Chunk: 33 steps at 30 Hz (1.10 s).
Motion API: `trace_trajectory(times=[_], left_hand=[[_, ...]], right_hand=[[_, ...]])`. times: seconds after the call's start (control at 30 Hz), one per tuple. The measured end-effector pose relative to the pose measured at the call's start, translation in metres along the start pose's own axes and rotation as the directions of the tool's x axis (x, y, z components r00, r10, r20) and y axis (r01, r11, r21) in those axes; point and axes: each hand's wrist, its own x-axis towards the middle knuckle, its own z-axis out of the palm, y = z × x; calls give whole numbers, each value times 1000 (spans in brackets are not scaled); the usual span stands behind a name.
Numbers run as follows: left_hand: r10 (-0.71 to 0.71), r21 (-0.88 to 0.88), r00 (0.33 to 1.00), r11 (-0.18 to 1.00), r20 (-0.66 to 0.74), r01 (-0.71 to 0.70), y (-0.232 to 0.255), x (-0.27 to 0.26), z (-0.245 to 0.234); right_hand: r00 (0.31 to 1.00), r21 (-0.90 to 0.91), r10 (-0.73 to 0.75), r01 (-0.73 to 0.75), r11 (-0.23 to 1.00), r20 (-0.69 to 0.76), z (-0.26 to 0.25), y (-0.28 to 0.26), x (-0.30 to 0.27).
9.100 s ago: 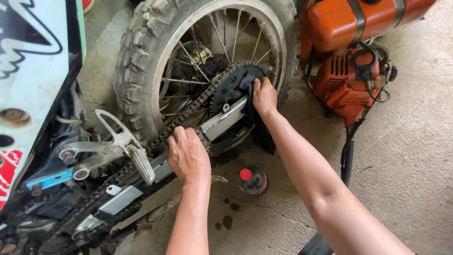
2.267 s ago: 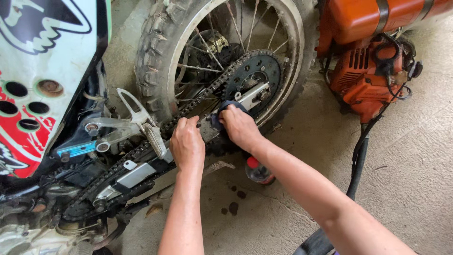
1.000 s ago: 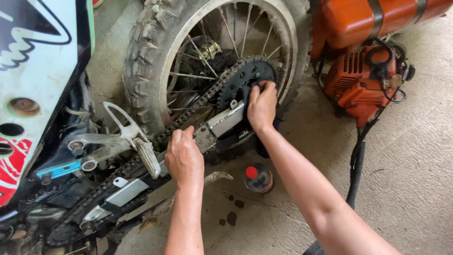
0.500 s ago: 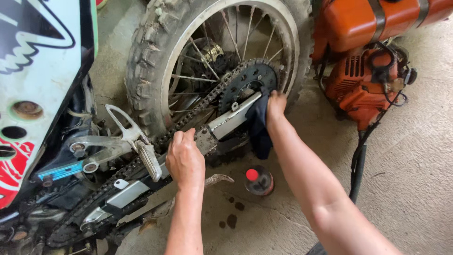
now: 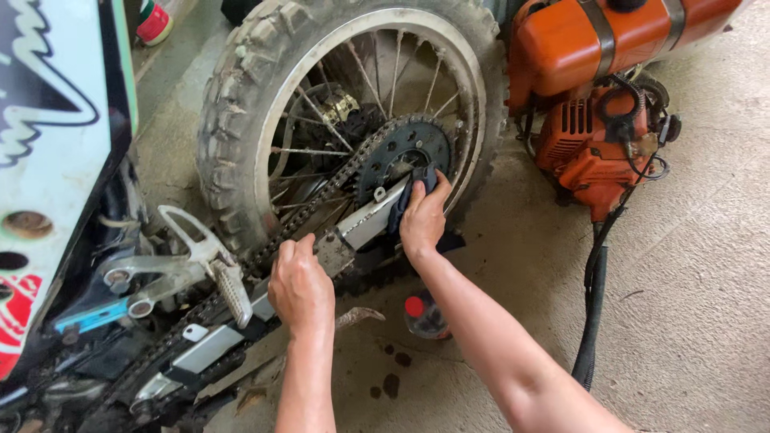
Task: The person wipes the chain, swingarm, and engine area of a dirt bike using a dark cloth. They move from the rear wheel area toward the front, cleaning the chain and surrounding components.
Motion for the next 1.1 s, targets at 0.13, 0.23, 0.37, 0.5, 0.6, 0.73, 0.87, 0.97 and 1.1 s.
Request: trace_trajectory(times=[0.13, 0.23, 0.37, 0.5, 0.6, 0.73, 0.87, 0.97, 1.1], left_hand=[[-26, -39, 999, 999, 22, 27, -4, 0, 4], [-13, -26, 1000, 1000, 12, 14, -7, -3, 8], [-50, -38, 997, 998, 64, 53, -14, 0, 15], [-57, -45, 995, 997, 83, 61, -17, -2, 22], [-3, -28, 1000, 1000, 30, 4, -17, -3, 22], [14, -31, 1000, 999, -22, -15, -16, -3, 20], [0, -46, 1000, 999, -18, 0, -11, -2, 12], [-18, -71, 1000, 997, -5, 18, -11, 0, 3], [6, -58, 999, 998, -31, -8, -9, -4, 8]], right_hand=[[999, -104, 29, -27, 994, 21, 1, 0, -3], [998, -230, -40, 53, 972, 57, -7, 8, -2], [835, -281, -534, 548, 788, 131, -27, 23, 6], [693, -364, -699, 705, 608, 175, -34, 31, 22], [766, -362, -627, 629, 688, 141, -25, 29, 30], [931, -391, -357, 354, 849, 68, -10, 18, 37], [981, -219, -74, 33, 975, -179, -4, 3, 37], [986, -234, -134, 108, 966, -96, -5, 0, 21], [823, -335, -563, 552, 764, 73, -20, 17, 22]])
